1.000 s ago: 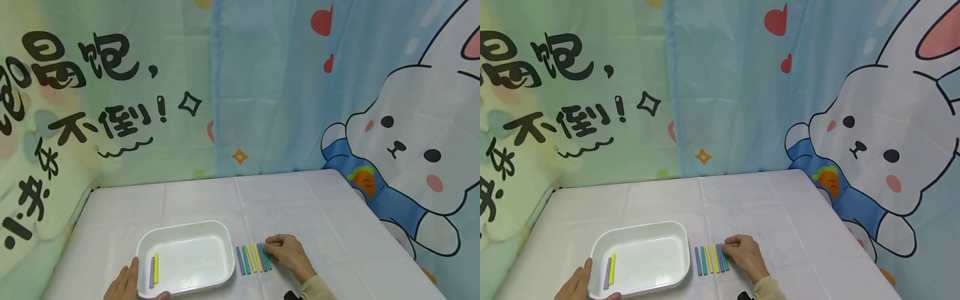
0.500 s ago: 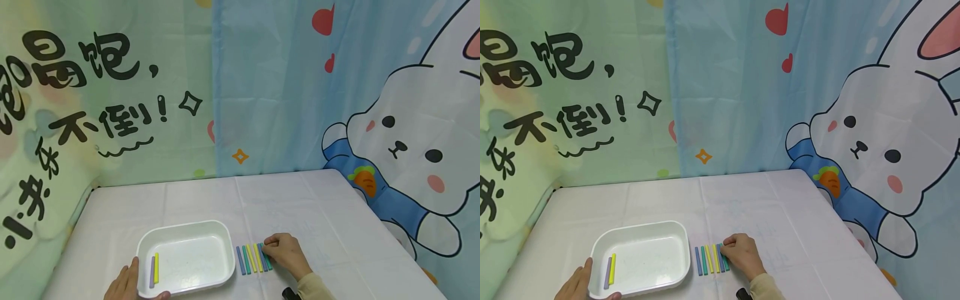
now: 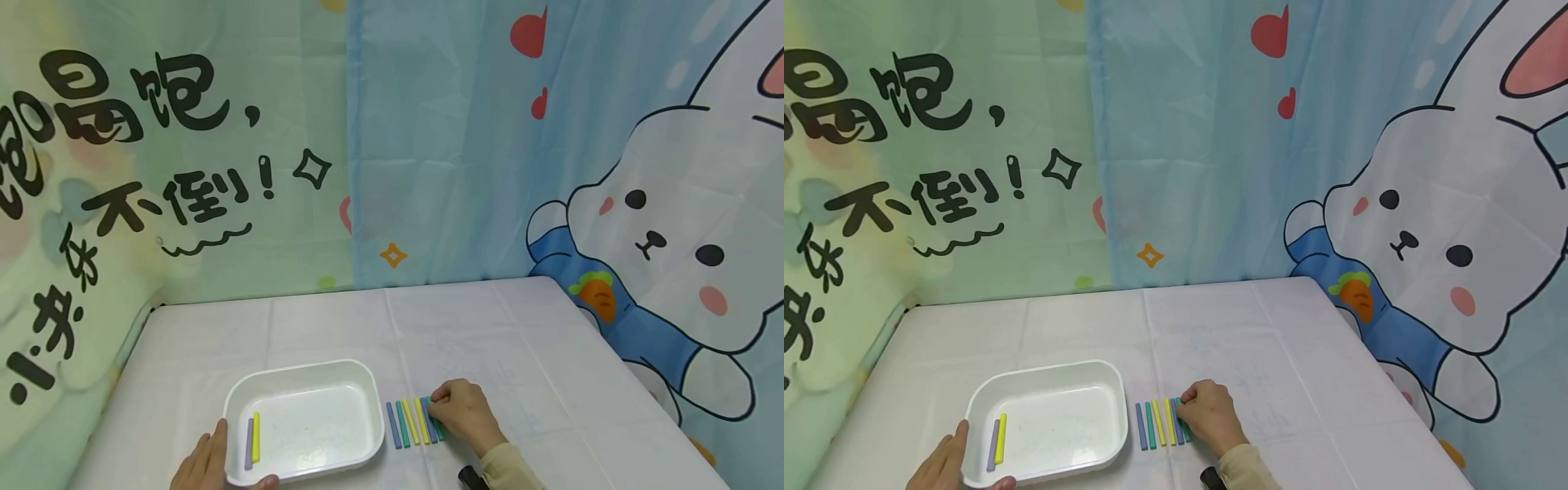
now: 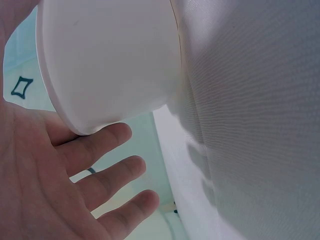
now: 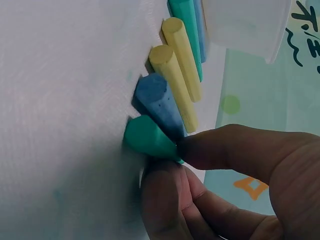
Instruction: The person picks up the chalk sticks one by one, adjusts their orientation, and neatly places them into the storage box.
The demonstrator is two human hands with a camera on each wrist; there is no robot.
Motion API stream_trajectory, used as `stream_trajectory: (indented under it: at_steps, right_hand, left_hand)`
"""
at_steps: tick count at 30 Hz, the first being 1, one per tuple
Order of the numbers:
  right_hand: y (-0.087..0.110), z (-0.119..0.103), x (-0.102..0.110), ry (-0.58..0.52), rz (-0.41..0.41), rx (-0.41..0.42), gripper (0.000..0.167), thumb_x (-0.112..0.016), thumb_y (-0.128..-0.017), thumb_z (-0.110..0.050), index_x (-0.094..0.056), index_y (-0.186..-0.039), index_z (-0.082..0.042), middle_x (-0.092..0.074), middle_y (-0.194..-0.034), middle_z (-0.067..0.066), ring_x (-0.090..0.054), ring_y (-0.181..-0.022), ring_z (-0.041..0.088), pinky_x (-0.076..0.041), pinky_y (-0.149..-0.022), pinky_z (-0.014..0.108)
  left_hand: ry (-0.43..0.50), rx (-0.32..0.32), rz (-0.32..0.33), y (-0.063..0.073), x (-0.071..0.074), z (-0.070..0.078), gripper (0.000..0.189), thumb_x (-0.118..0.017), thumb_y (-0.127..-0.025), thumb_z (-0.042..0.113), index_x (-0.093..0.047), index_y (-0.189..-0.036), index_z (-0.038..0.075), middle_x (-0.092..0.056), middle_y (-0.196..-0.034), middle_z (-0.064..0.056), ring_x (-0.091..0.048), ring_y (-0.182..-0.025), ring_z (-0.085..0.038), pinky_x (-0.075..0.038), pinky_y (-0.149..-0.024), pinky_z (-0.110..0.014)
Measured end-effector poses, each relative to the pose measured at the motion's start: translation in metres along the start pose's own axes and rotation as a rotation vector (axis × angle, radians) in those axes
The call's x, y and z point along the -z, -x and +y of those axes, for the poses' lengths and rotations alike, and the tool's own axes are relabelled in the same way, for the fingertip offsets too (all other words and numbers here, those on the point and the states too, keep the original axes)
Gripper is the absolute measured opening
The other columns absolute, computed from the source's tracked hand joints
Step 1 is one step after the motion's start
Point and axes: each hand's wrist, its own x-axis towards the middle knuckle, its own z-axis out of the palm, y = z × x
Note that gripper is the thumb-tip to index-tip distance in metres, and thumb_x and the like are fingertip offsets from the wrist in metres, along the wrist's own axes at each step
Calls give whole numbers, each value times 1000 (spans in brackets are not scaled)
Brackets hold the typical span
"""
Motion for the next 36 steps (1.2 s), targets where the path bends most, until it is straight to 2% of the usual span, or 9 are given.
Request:
stream_trajectory:
  at_steps: [6,14,24,30,32,34,36]
  right_hand:
    - [0,1,-1,-15,-3,-16,11,-77,-80,-7,-74,-88,0,-70,-77,1,-66,-72,15,-58,-66,35]
    - [0,6,-1,-59,-1,-66,13,-79,-79,-11,-75,-89,-4,-70,-78,0,-64,-72,14,-57,-67,36]
    - [-3,11,1,-167,10,-127,17,-76,-79,-15,-76,-92,-4,-69,-76,1,-63,-62,15,-54,-58,30]
    - [-4,10,1,-231,17,-167,20,-77,-80,-18,-76,-94,-4,-70,-80,2,-64,-66,15,-54,-61,30]
    - [-4,7,1,-264,17,-170,21,-77,-81,-19,-76,-96,-4,-71,-81,3,-64,-67,15,-55,-62,30]
    - [-3,4,1,-302,18,-164,22,-77,-82,-18,-76,-98,-3,-71,-83,4,-65,-68,15,-57,-62,30]
    - [-2,0,1,-337,19,-150,24,-77,-82,-17,-76,-100,-2,-71,-83,4,-65,-68,15,-57,-62,29]
  left_hand:
    - [2,-19,17,-1,-2,-2,127,-79,-56,82,-52,-134,-14,-44,-81,-3,-40,-70,-14,-39,-57,-27]
    - [-6,-25,19,-1,-1,-2,127,-79,-56,83,-53,-134,-14,-44,-80,-3,-40,-71,-14,-40,-57,-28]
    - [0,-33,56,0,-3,-2,125,-80,-55,81,-54,-133,-13,-44,-79,-3,-37,-68,-13,-36,-55,-24]
    - [-4,-39,75,0,-5,-3,125,-81,-54,80,-54,-132,-13,-46,-80,-5,-40,-69,-14,-40,-57,-28]
    - [-1,-33,66,0,-5,-2,124,-81,-55,80,-53,-133,-13,-50,-84,-8,-45,-72,-17,-45,-60,-32]
    - [10,-21,42,0,-3,-2,124,-80,-58,80,-52,-134,-14,-56,-91,-14,-52,-77,-22,-50,-66,-38]
    - [26,5,-13,0,-1,-1,125,-78,-61,81,-49,-137,-15,-61,-103,-22,-59,-89,-30,-54,-77,-45]
